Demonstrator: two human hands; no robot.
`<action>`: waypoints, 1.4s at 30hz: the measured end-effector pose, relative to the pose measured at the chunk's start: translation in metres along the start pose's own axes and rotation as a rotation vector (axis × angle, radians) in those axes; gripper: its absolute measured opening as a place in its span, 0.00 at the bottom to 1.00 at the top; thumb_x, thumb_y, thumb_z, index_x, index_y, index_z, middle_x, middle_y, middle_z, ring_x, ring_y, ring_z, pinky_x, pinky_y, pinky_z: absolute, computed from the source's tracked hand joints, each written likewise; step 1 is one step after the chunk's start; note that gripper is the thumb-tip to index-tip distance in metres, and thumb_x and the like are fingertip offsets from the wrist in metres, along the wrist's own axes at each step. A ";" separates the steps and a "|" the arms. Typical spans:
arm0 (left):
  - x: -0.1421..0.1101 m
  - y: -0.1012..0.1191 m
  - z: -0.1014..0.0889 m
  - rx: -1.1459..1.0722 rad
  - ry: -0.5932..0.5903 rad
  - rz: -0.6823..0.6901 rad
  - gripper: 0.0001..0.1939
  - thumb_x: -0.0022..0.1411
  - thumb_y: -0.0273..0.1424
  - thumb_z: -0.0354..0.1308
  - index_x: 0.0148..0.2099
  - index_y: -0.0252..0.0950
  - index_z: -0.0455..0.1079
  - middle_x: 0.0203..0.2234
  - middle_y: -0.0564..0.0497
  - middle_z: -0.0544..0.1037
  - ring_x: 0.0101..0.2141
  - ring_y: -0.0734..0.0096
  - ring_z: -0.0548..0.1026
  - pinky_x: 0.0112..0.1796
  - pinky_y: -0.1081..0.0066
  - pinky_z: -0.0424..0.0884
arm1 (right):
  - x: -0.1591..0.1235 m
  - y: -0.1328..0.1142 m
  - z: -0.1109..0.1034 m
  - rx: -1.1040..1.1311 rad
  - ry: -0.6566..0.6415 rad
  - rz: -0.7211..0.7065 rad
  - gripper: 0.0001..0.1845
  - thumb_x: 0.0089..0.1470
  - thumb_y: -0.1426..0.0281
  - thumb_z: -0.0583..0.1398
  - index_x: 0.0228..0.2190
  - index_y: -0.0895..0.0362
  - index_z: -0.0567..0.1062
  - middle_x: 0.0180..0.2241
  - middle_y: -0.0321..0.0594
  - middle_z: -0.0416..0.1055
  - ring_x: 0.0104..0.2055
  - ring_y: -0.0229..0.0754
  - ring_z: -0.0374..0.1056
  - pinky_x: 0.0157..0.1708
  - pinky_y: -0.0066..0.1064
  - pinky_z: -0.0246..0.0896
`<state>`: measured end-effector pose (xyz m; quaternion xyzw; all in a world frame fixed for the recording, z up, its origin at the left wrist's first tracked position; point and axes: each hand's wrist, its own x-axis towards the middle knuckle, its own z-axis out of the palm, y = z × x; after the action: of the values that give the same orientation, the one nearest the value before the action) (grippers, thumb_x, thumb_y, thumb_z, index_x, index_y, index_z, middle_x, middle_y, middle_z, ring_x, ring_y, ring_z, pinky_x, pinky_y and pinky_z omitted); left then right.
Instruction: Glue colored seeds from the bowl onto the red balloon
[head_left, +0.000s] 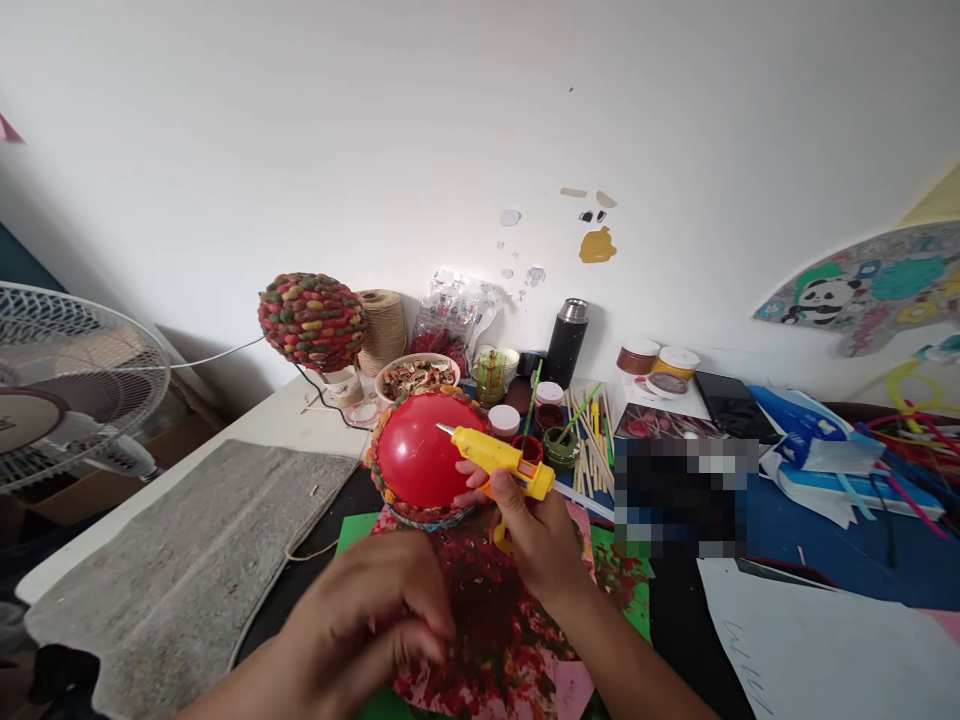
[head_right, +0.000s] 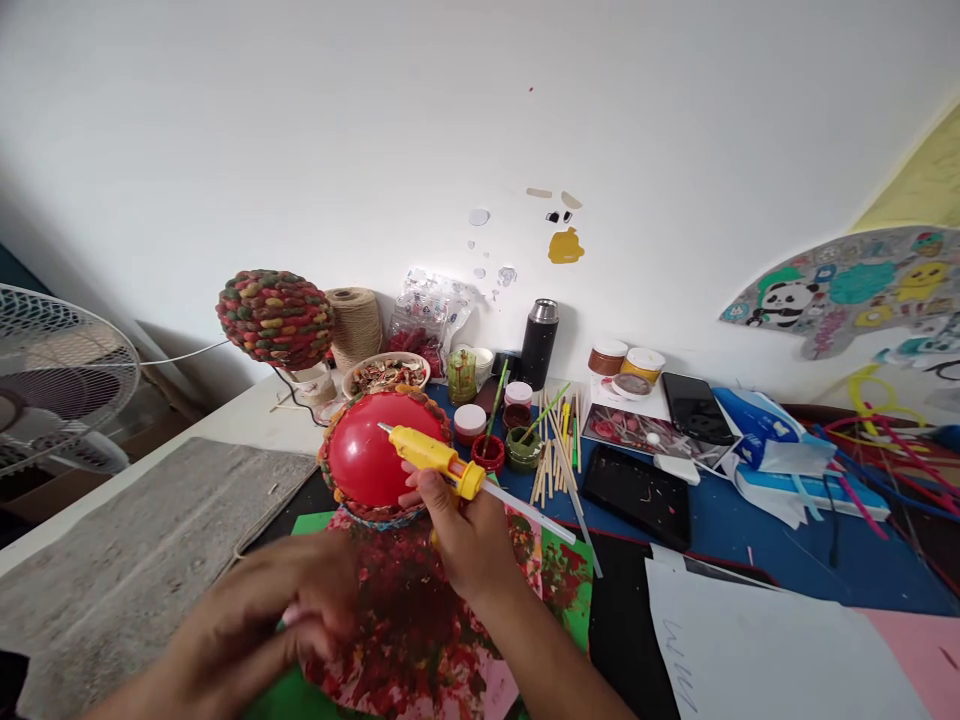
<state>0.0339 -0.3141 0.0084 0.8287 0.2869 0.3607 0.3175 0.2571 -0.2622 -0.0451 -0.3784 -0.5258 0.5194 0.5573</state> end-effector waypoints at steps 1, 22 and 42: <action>-0.002 0.005 0.001 -0.011 -0.141 0.015 0.09 0.83 0.38 0.63 0.47 0.52 0.83 0.31 0.50 0.89 0.34 0.57 0.87 0.39 0.59 0.86 | 0.000 0.000 0.000 0.003 0.003 0.009 0.37 0.67 0.31 0.66 0.45 0.53 0.90 0.51 0.55 0.92 0.41 0.58 0.90 0.49 0.50 0.86; 0.065 -0.137 -0.100 0.146 0.761 -0.351 0.20 0.69 0.51 0.65 0.44 0.39 0.79 0.29 0.50 0.81 0.32 0.61 0.77 0.35 0.64 0.75 | -0.004 -0.001 0.000 0.043 0.178 -0.074 0.36 0.69 0.34 0.66 0.36 0.55 0.88 0.31 0.48 0.87 0.25 0.45 0.80 0.24 0.30 0.67; 0.148 -0.236 -0.114 0.945 0.111 -0.508 0.20 0.80 0.40 0.69 0.67 0.38 0.78 0.64 0.40 0.82 0.57 0.51 0.84 0.57 0.47 0.85 | -0.015 -0.002 0.005 0.047 0.183 -0.119 0.30 0.69 0.39 0.71 0.38 0.54 0.91 0.29 0.47 0.88 0.26 0.46 0.84 0.25 0.30 0.79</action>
<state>-0.0280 -0.0242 -0.0423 0.7654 0.6258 0.1472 -0.0281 0.2538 -0.2778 -0.0449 -0.3791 -0.4820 0.4608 0.6416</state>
